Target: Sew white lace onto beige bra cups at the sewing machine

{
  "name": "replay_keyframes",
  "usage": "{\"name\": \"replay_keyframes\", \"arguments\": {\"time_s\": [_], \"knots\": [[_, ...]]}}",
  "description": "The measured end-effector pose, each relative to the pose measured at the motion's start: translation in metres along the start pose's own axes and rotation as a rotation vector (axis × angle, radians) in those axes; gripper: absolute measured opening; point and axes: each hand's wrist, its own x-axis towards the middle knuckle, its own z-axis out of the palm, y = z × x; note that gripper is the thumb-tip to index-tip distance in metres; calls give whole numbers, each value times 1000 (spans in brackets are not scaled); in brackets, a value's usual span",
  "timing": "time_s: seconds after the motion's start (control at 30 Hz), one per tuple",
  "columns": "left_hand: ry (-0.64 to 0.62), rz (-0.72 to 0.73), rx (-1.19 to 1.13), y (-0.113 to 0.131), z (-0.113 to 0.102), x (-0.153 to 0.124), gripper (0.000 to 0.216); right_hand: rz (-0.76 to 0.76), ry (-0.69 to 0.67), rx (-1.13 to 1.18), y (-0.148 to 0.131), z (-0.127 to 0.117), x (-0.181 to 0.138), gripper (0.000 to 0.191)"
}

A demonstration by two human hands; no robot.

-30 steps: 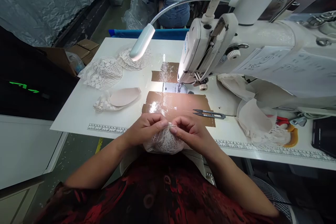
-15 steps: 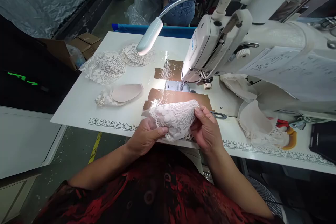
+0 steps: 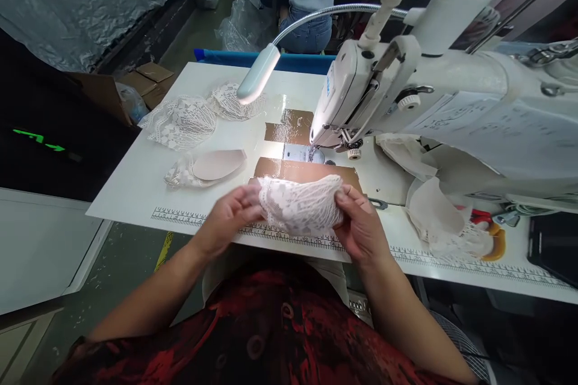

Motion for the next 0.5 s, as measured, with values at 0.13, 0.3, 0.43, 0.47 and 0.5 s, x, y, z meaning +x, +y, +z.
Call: {"name": "replay_keyframes", "arguments": {"time_s": [0.13,0.3,0.43,0.47,0.5], "knots": [[23,288,278,23,-5,5,51,38,-331,-316,-6,11,-13,23],[-404,161,510,41,19,13,36,-56,-496,-592,-15,27,-25,23],[-478,-15,378,40,24,22,19,-184,-502,-766,-24,26,-26,20],[-486,-28,359,40,24,24,19,-192,-494,-784,-26,24,-26,20],[-489,-28,354,39,24,26,18,-185,-490,-790,-27,22,-25,20]]}}
